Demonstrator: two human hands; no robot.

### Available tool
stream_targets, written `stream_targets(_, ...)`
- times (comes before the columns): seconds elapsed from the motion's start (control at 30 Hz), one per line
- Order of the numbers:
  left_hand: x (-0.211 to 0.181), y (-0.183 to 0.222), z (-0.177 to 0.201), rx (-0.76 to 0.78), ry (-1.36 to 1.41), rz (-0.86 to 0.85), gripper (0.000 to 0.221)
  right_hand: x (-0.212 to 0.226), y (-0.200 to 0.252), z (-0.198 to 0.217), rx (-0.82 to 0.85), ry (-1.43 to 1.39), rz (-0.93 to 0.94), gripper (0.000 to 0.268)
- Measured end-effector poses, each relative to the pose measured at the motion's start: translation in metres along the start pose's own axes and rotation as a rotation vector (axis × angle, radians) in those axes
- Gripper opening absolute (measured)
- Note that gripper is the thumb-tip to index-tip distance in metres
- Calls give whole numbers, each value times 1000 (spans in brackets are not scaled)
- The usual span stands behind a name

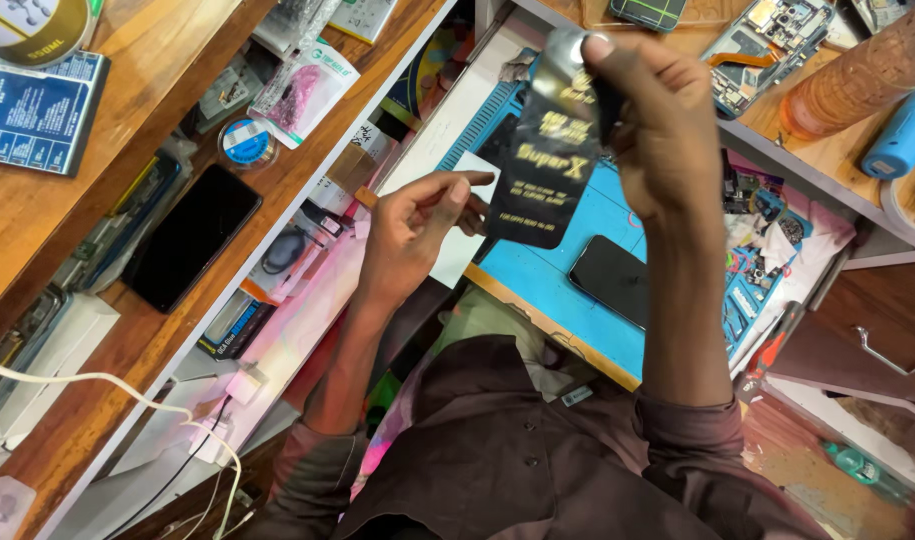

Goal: The person removes a screen from a package, aligns it onto a mobile device, and wipes the screen surface with a cloth.

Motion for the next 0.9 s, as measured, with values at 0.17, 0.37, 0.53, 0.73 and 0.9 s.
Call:
stream_targets(0.17, 8, 0, -3, -23, -19, 24, 36, -8, 14, -23, 11, 100, -76, 20)
stream_targets(0.37, 50, 17, 2, -45, -5, 108, 26, 12, 42, 19, 62, 270, 48, 35)
stream_targets(0.53, 85, 26, 37, -147, 52, 229, 24, 68, 124, 181, -347, 573, 205, 32)
stream_targets(0.73, 95, 25, 42, -152, -1, 344, 24, 67, 293, 325, -956, 851, 63, 25)
stream_targets(0.9, 106, 21, 16, 40, -181, 454, 25, 19, 386, 384, -1224, 922, -1, 22)
Point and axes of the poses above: each hand's wrist, its own y-axis away from the middle knuckle, its own z-axis out of the back of the hand, x = y × z, the point moved 7 cm from there along -y, towards the middle knuckle, and after that the axes turned 10 degrees about -x, right-handed, at the moved point
